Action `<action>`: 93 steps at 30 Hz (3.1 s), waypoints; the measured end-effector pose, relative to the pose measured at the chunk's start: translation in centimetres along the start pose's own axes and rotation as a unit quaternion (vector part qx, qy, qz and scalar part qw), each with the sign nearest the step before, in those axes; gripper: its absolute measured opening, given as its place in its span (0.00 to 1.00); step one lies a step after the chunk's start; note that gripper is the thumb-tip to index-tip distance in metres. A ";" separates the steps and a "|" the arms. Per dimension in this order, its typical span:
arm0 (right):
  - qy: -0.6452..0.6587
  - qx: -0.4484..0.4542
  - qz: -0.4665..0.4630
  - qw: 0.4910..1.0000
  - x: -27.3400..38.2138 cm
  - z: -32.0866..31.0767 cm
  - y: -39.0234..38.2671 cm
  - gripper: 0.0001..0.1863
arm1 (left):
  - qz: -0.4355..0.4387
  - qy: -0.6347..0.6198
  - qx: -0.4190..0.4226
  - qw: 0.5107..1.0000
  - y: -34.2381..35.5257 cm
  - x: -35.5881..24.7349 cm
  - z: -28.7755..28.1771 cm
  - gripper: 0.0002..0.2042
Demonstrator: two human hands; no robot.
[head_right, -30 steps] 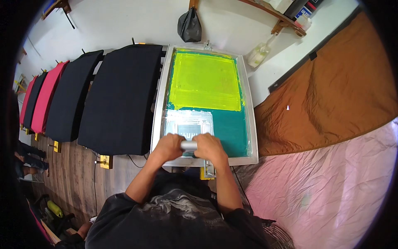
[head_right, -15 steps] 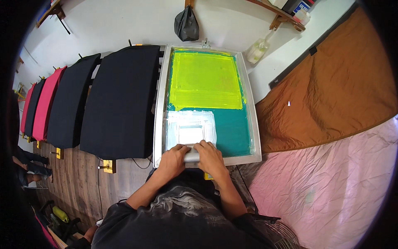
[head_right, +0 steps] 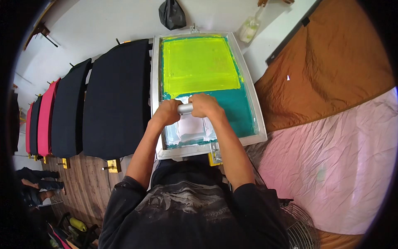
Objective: Printing a design onto a t-shirt using a screen printing press and squeegee.
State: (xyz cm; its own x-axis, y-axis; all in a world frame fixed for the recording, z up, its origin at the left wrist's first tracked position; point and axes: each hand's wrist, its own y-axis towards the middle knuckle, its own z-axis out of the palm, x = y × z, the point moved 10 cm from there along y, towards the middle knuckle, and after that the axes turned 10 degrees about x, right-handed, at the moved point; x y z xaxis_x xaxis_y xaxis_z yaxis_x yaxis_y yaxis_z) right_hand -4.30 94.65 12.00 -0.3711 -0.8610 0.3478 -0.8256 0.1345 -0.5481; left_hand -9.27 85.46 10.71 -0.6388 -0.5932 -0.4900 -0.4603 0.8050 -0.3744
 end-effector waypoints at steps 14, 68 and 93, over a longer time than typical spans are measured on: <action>0.034 -0.078 -0.002 0.996 0.9 3.4 -6.6 0.20 | 0.032 -0.079 -0.107 0.991 -7.1 -2.6 2.4 0.17; 0.803 -0.134 0.081 0.576 -7.0 21.5 -18.9 0.16 | 0.060 -0.057 -0.056 0.995 -10.5 -5.9 1.9 0.20; 0.775 -0.159 0.135 0.596 -6.8 20.9 -19.8 0.15 | 0.070 -0.063 -0.064 0.994 -10.8 -6.0 1.8 0.21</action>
State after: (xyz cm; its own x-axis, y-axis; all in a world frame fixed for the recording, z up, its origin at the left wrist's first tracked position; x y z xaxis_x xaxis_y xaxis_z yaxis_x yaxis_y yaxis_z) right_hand 23.41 87.58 4.63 -0.2509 0.6683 0.7003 -0.5944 0.4647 -0.6563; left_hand 0.62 80.25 16.28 -0.6234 -0.4665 -0.6274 -0.4525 0.8697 -0.1972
